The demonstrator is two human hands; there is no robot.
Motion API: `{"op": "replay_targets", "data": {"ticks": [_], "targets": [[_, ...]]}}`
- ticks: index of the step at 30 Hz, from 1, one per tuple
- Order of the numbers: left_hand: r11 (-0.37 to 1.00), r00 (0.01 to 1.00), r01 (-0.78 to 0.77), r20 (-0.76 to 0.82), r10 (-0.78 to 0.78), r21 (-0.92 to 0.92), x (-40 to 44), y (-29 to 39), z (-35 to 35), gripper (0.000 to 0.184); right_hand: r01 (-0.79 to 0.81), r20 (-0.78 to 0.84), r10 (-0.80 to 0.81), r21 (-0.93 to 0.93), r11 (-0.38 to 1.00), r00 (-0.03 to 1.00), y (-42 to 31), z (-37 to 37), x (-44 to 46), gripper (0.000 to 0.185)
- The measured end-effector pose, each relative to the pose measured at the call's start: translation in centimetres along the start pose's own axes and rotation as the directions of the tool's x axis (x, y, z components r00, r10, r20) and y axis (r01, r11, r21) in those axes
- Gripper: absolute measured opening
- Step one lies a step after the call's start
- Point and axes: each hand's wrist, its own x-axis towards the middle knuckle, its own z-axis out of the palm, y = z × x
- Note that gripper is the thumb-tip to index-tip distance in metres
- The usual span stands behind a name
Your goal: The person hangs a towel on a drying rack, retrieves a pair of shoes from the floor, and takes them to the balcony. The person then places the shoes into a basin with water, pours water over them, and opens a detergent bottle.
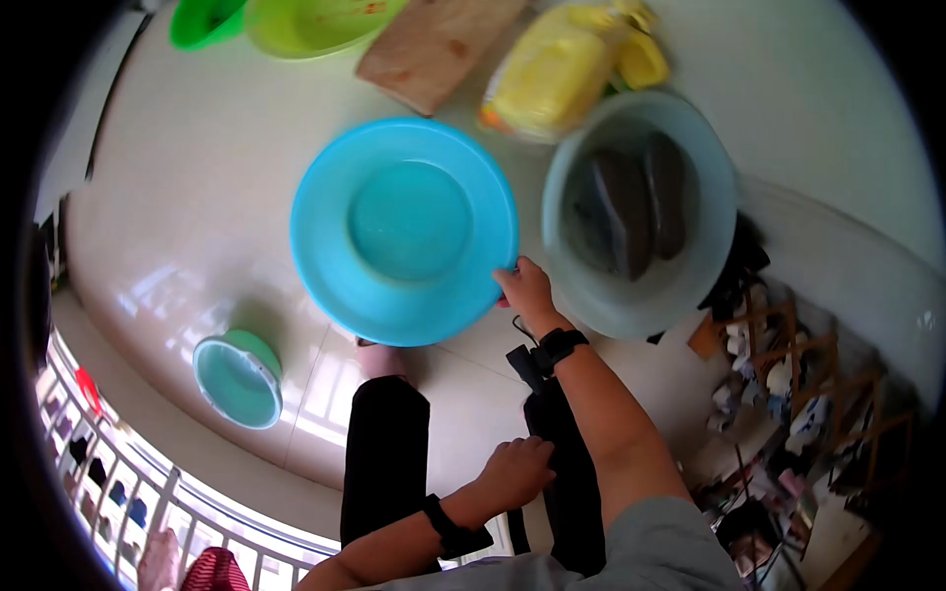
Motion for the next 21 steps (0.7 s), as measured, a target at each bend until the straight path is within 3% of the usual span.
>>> {"op": "replay_targets", "data": {"ticks": [1,3,4,5,7,9,10,12,16,17,18,19,21], "targets": [[1.0,1.0,-0.001,0.018,0.001,0.016,0.3,0.2,0.5,0.029,-0.005,-0.022,0.006,0.016,1.0,1.0,0.9,-1.6,-0.4,0.028],[1.0,0.997,-0.01,0.073,0.008,0.028,0.8,0.6,1.3,0.029,0.068,-0.073,-0.08,-0.16,0.985,0.994,2.5,-4.5,-1.2,0.028],[1.0,0.995,-0.007,0.103,0.004,0.027,1.0,0.7,1.6,0.029,0.282,-0.222,-0.378,-0.367,0.887,0.899,3.0,-6.0,-1.4,0.028],[0.999,0.993,-0.009,0.117,0.005,0.038,1.3,0.7,1.7,0.029,0.413,-0.286,-0.656,-0.587,0.696,0.699,3.2,-7.7,-1.1,0.029],[0.999,0.981,0.03,0.191,-0.033,0.021,1.7,0.5,1.9,0.03,0.403,-0.474,-0.642,-0.514,0.758,0.603,1.0,-11.5,-0.7,0.036],[0.997,0.981,0.054,0.182,-0.062,0.048,2.2,0.3,2.0,0.032,0.273,-0.407,-0.696,-0.711,0.648,0.592,1.6,-15.6,2.4,0.055],[0.995,0.983,0.078,0.162,-0.088,0.065,2.4,0.2,2.0,0.033,0.276,-0.41,-0.692,-0.704,0.654,0.594,2.5,-17.1,4.0,0.055],[0.997,0.993,0.058,0.1,-0.063,0.047,2.8,-0.2,2.5,0.03,0.107,-0.343,-0.609,-0.807,0.58,0.715,3.6,-18.7,7.2,0.071],[0.997,0.997,0.082,0.001,-0.082,0.007,3.2,-1.0,3.0,0.03,0.124,-0.328,-0.446,-0.674,0.728,0.833,4.6,-18.8,9.6,0.076],[0.996,0.996,0.092,0.005,-0.092,0.011,3.4,-1.0,2.9,0.03,0.104,-0.278,-0.317,-0.581,0.807,0.907,4.7,-18.7,9.8,0.074],[0.988,0.985,0.154,0.07,-0.155,0.016,3.6,-0.7,2.6,0.032,0.064,-0.209,-0.186,-0.484,0.873,0.96,5.1,-18.8,10.0,0.072],[0.977,0.968,0.21,0.131,-0.212,0.029,4.0,-0.6,2.3,0.033,0.064,-0.211,-0.185,-0.478,0.876,0.96,5.7,-19.4,10.5,0.072],[0.977,0.97,0.209,0.12,-0.211,0.031,4.5,-0.5,2.1,0.033,0.131,-0.051,-0.135,-0.076,0.988,0.989,6.4,-20.3,10.9,0.067]]}}
